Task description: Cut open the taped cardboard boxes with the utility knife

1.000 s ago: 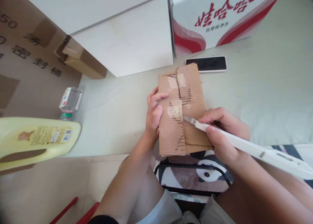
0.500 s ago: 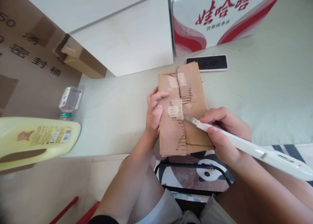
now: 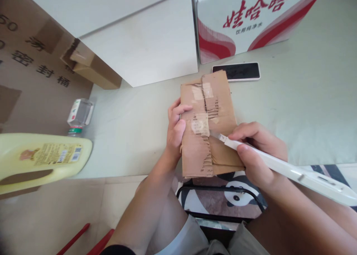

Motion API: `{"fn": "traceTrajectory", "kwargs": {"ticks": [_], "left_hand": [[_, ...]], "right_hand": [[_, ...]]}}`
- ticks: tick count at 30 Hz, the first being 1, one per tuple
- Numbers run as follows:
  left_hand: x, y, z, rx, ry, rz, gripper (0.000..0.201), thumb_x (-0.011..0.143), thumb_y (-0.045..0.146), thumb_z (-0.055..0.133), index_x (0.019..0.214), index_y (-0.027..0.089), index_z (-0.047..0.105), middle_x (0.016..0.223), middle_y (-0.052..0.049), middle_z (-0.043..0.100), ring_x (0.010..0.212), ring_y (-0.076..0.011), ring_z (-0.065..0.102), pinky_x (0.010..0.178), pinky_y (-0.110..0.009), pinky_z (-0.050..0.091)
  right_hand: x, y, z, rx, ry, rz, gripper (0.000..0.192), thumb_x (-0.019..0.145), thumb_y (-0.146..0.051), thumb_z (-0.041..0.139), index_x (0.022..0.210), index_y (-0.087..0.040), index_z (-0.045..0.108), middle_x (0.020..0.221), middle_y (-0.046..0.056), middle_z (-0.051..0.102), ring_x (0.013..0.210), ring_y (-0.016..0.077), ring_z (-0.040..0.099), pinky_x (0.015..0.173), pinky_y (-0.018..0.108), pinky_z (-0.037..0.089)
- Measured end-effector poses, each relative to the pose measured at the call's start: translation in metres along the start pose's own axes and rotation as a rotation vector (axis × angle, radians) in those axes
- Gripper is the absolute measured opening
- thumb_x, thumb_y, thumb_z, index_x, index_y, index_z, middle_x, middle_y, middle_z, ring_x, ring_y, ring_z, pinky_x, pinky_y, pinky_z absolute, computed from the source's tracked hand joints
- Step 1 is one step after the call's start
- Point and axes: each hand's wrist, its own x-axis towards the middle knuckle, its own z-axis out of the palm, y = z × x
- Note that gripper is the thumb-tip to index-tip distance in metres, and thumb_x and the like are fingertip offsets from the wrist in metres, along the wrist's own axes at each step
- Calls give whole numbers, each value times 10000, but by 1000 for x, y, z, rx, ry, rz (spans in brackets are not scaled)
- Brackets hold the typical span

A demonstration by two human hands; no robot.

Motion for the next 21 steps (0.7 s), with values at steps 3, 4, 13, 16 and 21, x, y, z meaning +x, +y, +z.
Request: {"fn": "traceTrajectory", "kwargs": {"ticks": [3,4,13,16,21], "left_hand": [[0,0,0,-1,-2,-5,447,1015,572,310,1217,288,588,1421,-94,529,1481,-299,362,1192,-517,354],[0,0,0,-1,-4,-4,444,1016,569,310,1218,288,588,1418,-93,531,1482,-298,361,1192,-518,353],[0,2,0,1,-10,6,431,1019,560,305,1210,286,578,1375,-91,568,1486,-296,354,1200,-521,347],[1,2,0,-27,-9,21,423,1021,557,310,1202,290,582,1351,-86,581,1485,-292,357,1205,-519,342],[1,2,0,-8,-9,11,425,1022,555,305,1209,287,577,1387,-90,561,1487,-295,352,1203,-519,343]], "right_hand": [[0,1,0,-4,11,3,82,819,-317,645,817,-276,715,723,20,662,582,187,524,502,325,338],[0,1,0,-5,13,2,81,816,-315,644,817,-278,716,722,22,662,583,188,523,502,326,338],[0,1,0,16,5,-20,84,825,-297,636,830,-280,718,729,21,665,588,184,516,511,331,331],[0,1,1,15,13,-19,82,826,-307,639,831,-286,717,729,24,664,595,194,525,517,341,343],[1,0,2,25,10,-18,78,821,-302,642,819,-285,717,713,22,658,581,190,522,511,337,340]]}}
